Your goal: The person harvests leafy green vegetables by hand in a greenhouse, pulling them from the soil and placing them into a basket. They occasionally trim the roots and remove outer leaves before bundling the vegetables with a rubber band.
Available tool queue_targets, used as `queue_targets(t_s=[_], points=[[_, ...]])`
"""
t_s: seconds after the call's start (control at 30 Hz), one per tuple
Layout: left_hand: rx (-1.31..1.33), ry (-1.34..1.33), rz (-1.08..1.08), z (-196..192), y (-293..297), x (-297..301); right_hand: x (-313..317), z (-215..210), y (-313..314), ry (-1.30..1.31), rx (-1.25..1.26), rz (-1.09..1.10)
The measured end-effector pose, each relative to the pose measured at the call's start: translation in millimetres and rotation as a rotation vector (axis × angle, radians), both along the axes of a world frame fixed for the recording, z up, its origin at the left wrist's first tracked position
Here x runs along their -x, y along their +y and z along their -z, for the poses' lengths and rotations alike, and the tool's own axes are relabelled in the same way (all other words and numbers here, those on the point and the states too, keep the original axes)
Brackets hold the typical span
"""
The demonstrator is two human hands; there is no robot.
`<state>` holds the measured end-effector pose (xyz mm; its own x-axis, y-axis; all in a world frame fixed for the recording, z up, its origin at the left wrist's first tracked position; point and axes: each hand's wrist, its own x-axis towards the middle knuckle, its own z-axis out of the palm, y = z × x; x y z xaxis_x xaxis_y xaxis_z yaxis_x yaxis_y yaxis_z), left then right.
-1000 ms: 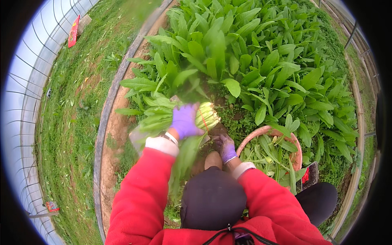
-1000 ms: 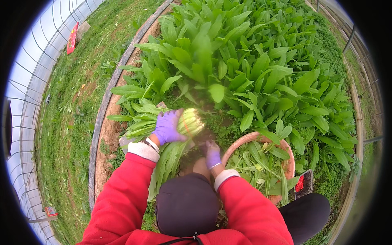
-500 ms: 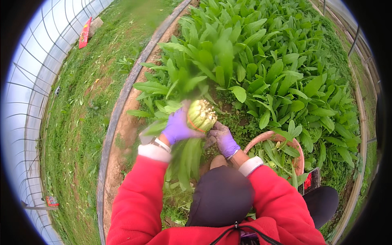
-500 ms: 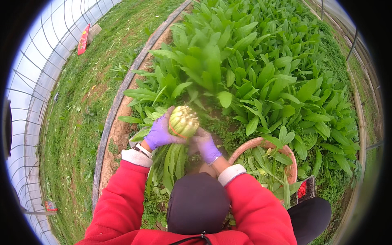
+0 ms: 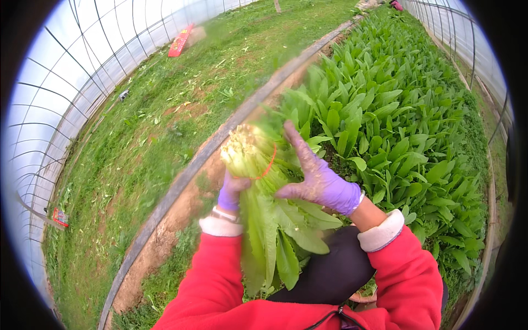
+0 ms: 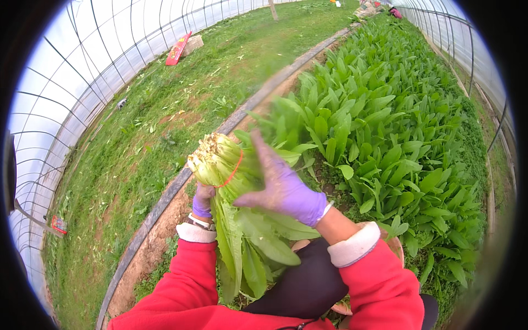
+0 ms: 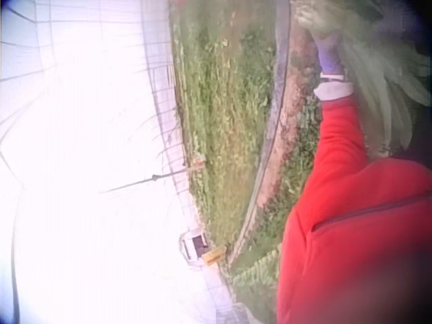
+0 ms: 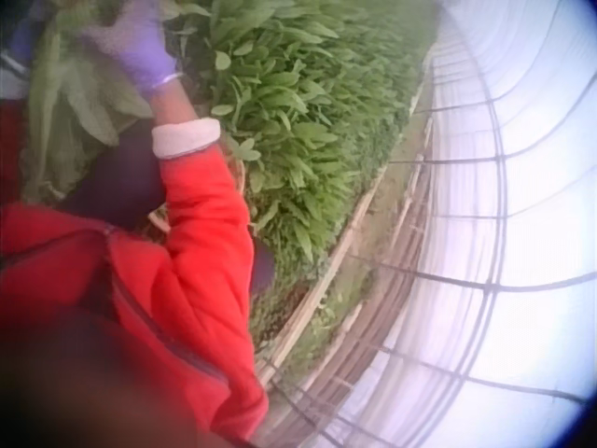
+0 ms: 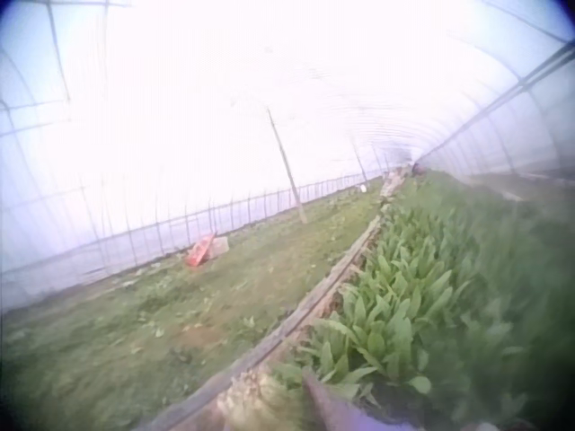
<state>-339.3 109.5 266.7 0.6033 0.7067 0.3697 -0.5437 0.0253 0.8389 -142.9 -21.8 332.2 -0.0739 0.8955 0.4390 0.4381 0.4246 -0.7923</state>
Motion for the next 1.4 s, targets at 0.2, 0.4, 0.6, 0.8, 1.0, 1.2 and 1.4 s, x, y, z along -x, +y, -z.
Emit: queue_targets(t_s=[0.2,0.4,0.6,0.8,1.0,1.2,1.4], points=[[-0.071,0.007,0.016,-35,-34,-5,34,-13,-13,0.318,0.081,0.010],[-0.114,0.156,-0.057,-42,-45,18,40,5,-21,0.406,0.095,-0.004],[-0.157,0.596,-0.213,-28,-33,86,0,38,-35,0.434,0.168,0.266],[-0.160,1.367,0.125,26,-38,219,-6,61,-39,0.099,0.250,0.205],[0.715,1.989,0.293,162,-137,367,-4,47,-38,-0.029,0.181,0.248],[0.426,2.188,-0.010,277,-233,437,7,42,-48,-0.269,0.245,0.149],[0.112,2.331,0.088,325,-258,446,0,19,-51,0.025,0.057,0.287]])
